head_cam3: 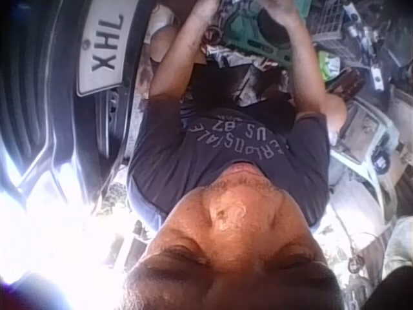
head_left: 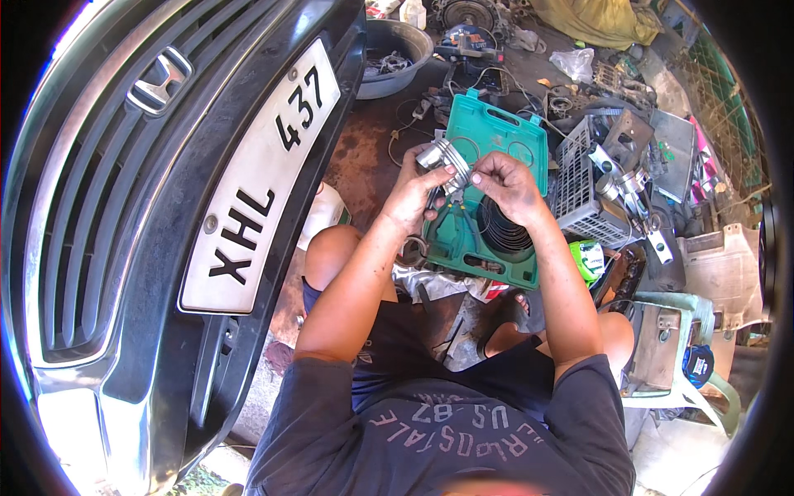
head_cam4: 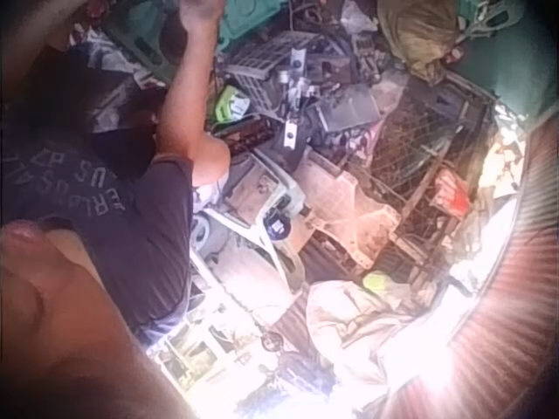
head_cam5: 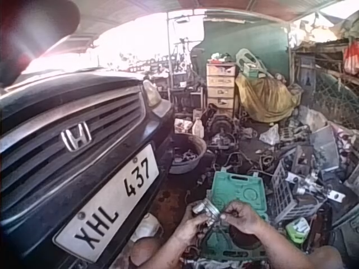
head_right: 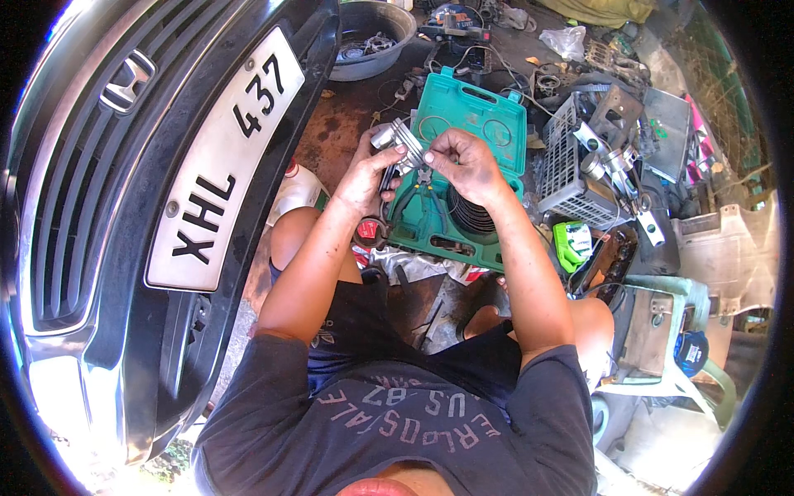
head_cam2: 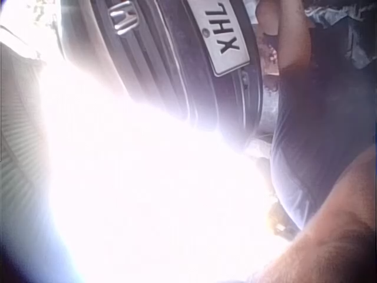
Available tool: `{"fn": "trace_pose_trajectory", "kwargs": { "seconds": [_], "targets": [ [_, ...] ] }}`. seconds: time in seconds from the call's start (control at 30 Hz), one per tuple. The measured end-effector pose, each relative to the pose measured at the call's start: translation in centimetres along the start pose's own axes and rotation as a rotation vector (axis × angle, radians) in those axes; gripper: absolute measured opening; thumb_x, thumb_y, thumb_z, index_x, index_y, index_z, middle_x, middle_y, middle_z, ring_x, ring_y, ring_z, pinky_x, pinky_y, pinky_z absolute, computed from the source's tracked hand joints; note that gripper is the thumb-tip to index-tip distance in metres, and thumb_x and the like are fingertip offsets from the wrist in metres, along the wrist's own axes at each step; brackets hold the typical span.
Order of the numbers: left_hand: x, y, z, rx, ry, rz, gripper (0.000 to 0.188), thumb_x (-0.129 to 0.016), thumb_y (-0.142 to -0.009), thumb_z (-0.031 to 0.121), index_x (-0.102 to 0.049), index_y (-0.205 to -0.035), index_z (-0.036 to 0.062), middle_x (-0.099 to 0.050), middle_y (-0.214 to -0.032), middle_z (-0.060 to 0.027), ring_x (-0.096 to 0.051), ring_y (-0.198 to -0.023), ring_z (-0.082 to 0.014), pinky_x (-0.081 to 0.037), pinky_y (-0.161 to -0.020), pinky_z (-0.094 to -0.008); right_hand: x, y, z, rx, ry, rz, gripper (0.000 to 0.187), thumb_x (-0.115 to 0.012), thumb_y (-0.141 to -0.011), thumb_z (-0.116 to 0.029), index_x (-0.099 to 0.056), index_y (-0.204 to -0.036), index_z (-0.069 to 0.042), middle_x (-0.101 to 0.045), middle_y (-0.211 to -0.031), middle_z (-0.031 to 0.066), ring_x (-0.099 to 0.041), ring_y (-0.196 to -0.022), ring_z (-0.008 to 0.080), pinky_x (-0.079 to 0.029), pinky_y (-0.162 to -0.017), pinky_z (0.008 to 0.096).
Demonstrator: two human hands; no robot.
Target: Assembling piston rings onto a car engine piston.
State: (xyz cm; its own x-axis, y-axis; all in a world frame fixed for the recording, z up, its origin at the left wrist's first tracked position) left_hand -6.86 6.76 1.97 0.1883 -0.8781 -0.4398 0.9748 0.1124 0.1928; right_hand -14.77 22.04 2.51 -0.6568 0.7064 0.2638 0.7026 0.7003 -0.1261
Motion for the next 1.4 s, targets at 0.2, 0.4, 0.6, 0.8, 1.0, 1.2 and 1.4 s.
{"fn": "trace_pose_trajectory", "kwargs": {
  "seconds": [0.2,0.4,0.6,0.8,1.0,1.2,1.4],
  "targets": [
    [0.0,0.2,-0.1,0.039,-0.008,-0.015,0.067,-0.074,-0.079,0.023,-0.031,-0.129,0.0137,-0.056,-0.084,-0.0045,-0.046,-0.052,-0.006,-0.029,-0.035,-0.0173,-0.3,-0.2,-0.9,0.053,-0.31,0.158,0.029,-0.059,-0.091,-0.008,-0.05,-0.118,-0.003,-0.056,-0.075,0.0004,-0.052,-0.066,0.0086,-0.044,-0.061,0.0216],
    [-0.5,0.4,-0.6,0.111,-0.053,-0.142,0.067,-0.074,-0.08,0.027,-0.031,-0.129,0.0134,-0.056,-0.085,-0.0037,-0.044,-0.052,-0.006,-0.03,-0.038,-0.0182,-0.2,-0.3,-1.2,-0.101,-0.021,0.231,0.022,-0.059,-0.091,-0.012,-0.062,-0.111,-0.003,-0.058,-0.075,0.0028,-0.055,-0.064,0.0107,-0.047,-0.059,0.0274],
    [-1.0,0.4,-0.9,0.148,-0.134,-0.163,0.066,-0.076,-0.078,0.029,-0.036,-0.129,0.0164,-0.055,-0.085,-0.0021,-0.043,-0.053,-0.0066,-0.03,-0.039,-0.0182,0.8,0.0,-3.2,0.371,0.468,0.361,0.009,-0.065,-0.083,-0.001,-0.067,-0.092,-0.001,-0.063,-0.082,0.0108,-0.059,-0.072,0.0137,-0.048,-0.064,0.0289],
    [-1.0,0.5,-1.1,0.136,-0.113,-0.202,0.063,-0.076,-0.078,0.028,-0.039,-0.127,0.0159,-0.054,-0.082,-0.002,-0.041,-0.05,-0.0064,-0.03,-0.039,-0.0181,0.3,-0.2,-0.8,0.219,0.058,0.31,0.006,-0.065,-0.084,-0.001,-0.066,-0.09,-0.001,-0.06,-0.082,0.0015,-0.054,-0.069,0.0076,-0.044,-0.059,0.0241],
    [-1.1,0.7,-0.8,0.148,-0.056,-0.267,0.064,-0.075,-0.078,0.027,-0.038,-0.129,0.0128,-0.055,-0.083,-0.0031,-0.04,-0.048,-0.0059,-0.029,-0.038,-0.0182,0.2,-0.4,1.6,-0.036,-0.265,0.159,0.009,-0.065,-0.087,-0.007,-0.063,-0.095,-0.005,-0.061,-0.081,-0.0002,-0.053,-0.064,0.0049,-0.043,-0.052,0.021],
    [-1.2,1.3,-0.3,0.235,0.094,-0.386,0.058,-0.072,-0.079,0.027,-0.04,-0.126,0.0138,-0.055,-0.086,-0.0024,-0.039,-0.049,-0.0042,-0.027,-0.038,-0.0167,0.1,0.1,1.8,-0.162,-0.614,0.022,0.018,-0.069,-0.085,-0.017,-0.062,-0.097,-0.006,-0.061,-0.083,-0.0013,-0.057,-0.071,0.0086,-0.047,-0.059,0.024],
    [-1.0,1.1,-0.8,0.255,0.219,-0.397,0.051,-0.068,-0.082,0.035,-0.048,-0.124,0.0155,-0.057,-0.086,-0.0013,-0.039,-0.049,-0.0051,-0.027,-0.039,-0.0173,-1.1,0.3,3.6,-0.224,-0.941,0.048,0.022,-0.067,-0.086,-0.018,-0.062,-0.103,-0.006,-0.065,-0.091,0.0015,-0.06,-0.078,0.0118,-0.049,-0.069,0.0271]
  ]
}}
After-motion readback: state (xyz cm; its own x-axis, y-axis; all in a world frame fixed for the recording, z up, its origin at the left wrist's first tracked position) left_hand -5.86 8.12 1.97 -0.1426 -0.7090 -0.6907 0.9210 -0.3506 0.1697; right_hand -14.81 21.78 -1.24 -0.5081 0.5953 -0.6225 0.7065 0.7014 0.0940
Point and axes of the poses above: each hand's wrist, its own y-axis away from the middle knuckle, its own x-axis out of the back of the hand, z = x × y, the point moved 5 cm from there along -y, towards the middle knuckle
